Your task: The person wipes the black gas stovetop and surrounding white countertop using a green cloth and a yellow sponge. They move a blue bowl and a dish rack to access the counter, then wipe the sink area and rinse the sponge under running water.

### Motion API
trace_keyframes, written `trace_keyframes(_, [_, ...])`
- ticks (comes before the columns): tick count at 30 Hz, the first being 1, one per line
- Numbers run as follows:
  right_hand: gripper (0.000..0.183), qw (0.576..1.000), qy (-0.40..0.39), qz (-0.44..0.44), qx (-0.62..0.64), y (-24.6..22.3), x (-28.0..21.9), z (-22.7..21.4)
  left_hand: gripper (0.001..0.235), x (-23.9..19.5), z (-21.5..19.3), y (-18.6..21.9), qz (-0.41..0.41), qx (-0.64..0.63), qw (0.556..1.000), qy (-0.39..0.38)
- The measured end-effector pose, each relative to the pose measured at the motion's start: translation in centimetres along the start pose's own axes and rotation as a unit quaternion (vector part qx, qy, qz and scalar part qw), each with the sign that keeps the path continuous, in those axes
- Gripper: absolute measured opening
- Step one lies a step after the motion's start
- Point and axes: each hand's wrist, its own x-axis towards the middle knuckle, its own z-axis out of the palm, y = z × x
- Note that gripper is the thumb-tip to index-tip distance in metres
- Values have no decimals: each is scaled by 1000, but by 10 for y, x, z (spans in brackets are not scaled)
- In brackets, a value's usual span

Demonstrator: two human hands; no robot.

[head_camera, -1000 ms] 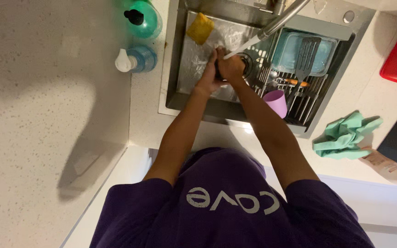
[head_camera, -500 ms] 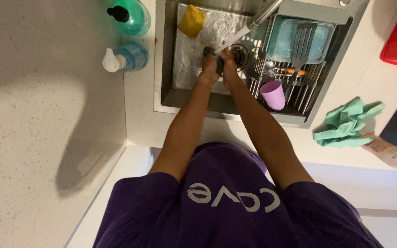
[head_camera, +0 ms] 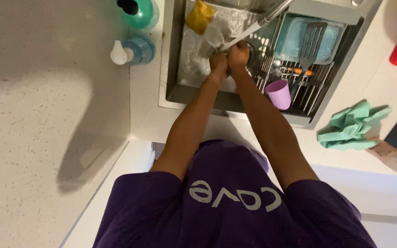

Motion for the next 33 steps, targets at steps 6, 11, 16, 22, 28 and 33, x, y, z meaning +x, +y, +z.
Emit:
trace_keyframes(6, [32,991,-84,107,-1,-21,-58,19,53,16,-8,21,38,-68,995,-64])
trace_keyframes(11, [26,946,-192,-13,-260,-6,-51,21,41,33,-41,20,137,6,980,-147])
trace_keyframes(16, [25,962,3,-120,-244,9,-26,27,50,-15,-42,38,-12,-25,989,-144])
trace_keyframes(22, [35,969,-19,109,-221,-19,-27,28,67,-14,-38,25,-55,-9,997,-46])
trace_keyframes(28, [40,903,-43,-229,-360,-18,-53,20,65,-5,-50,18,77,-7,984,-158])
trace_keyframes(33, [58,973,-12,-13,-228,-36,-63,8,61,-46,-59,28,120,37,955,-268])
